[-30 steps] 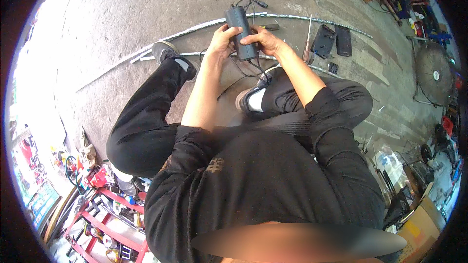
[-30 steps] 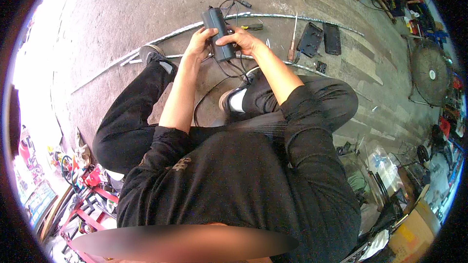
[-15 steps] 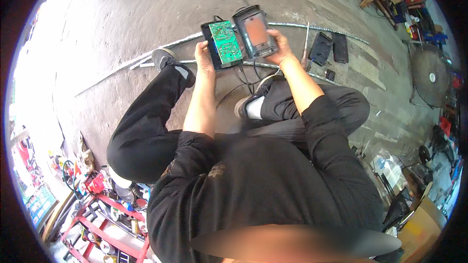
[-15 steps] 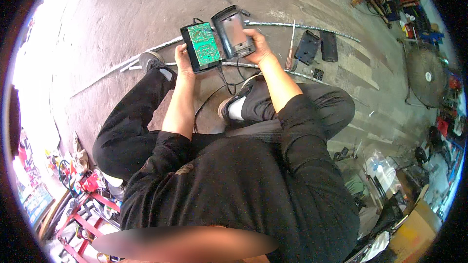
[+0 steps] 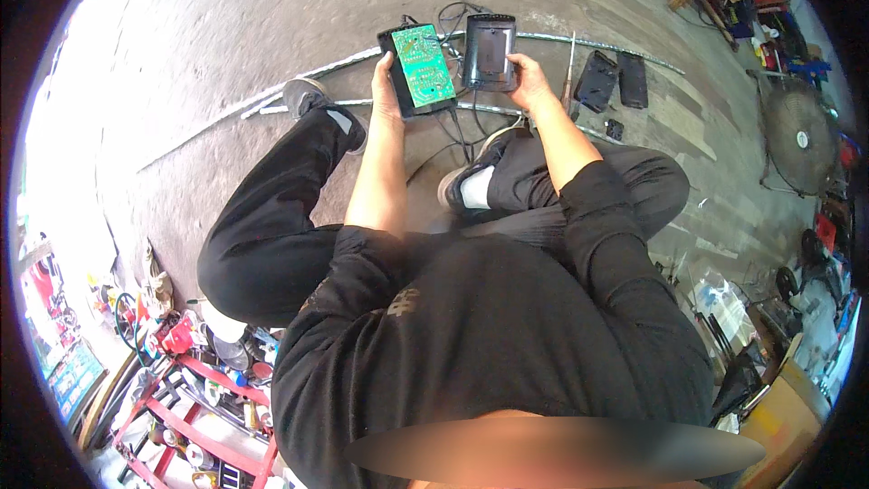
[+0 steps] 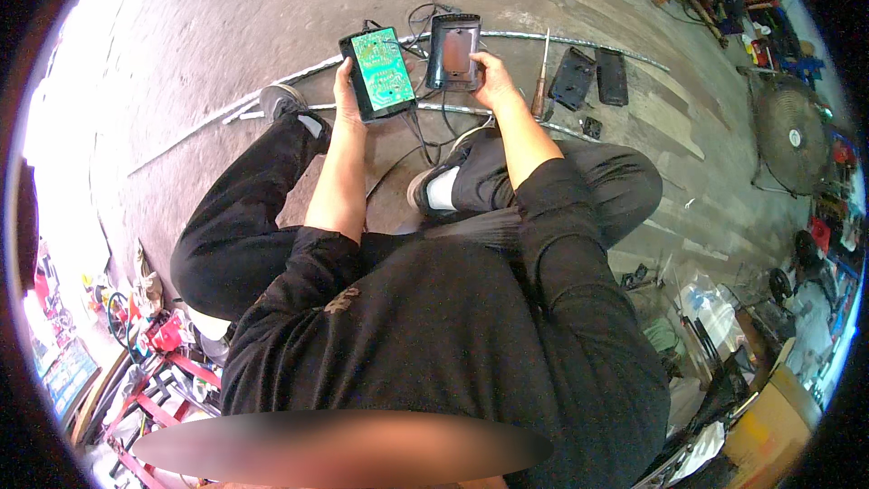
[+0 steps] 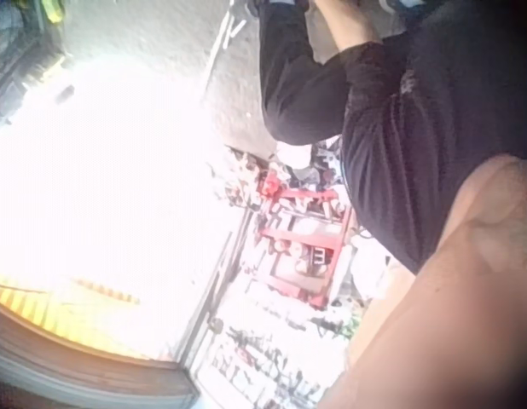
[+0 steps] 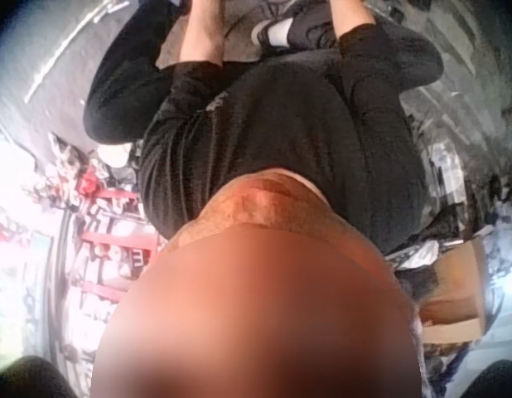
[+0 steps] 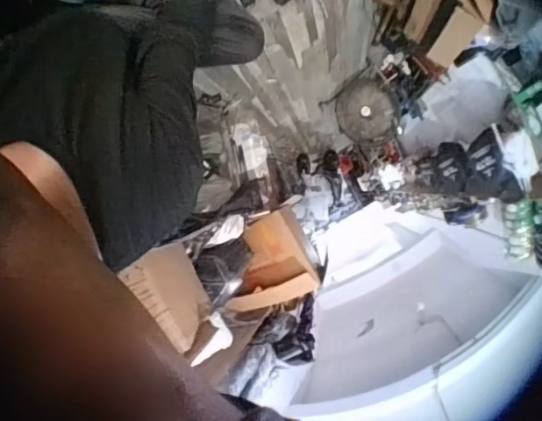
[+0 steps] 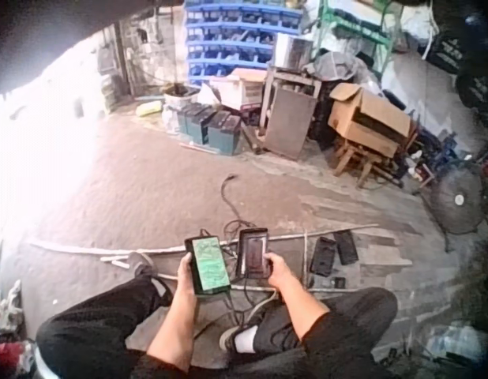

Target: The person sits on the floor and uses a screwdriver to open a black electronic device, removes the circuit board, and uses scissors to cut wires. They then place the board back into the casing and continue working on the device.

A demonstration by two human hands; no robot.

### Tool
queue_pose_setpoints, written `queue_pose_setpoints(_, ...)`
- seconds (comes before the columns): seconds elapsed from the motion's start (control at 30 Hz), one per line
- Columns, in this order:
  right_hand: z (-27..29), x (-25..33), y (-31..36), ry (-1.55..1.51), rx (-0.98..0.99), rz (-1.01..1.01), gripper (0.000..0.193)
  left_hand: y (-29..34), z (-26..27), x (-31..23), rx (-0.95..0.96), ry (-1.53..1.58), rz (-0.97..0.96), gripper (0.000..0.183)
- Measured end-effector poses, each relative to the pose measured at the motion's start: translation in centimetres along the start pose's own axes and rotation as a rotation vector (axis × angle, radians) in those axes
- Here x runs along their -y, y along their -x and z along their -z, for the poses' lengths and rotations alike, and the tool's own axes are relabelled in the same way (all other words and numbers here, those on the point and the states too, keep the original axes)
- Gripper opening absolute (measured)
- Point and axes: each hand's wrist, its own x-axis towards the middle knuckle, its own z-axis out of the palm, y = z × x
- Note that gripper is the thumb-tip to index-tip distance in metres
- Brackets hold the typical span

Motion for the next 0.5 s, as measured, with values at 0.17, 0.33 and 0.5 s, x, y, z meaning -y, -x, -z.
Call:
queue_pose_setpoints(0.17, -2.1, -1.5, 0.8, 0.089, -0.029, 0.073, 0.023, 0.0, 0.0, -0.1, -0.023, -0.041, -0.046, 0.053)
queue_pose_setpoints(0.33, -8.7, -2.0, 3.4, 1.060, -0.439, 0.226, 0.049, 1.4, -1.9, -0.5, -0.143, -0.113, -0.091, 0.049)
queue_pose_setpoints(0.5, -15.8, -2.6, 4.5, 0.985, -0.099, 0.523, 0.087, 1.1, -2.9, -0.9, -0.125, -0.072, -0.048, 0.048)
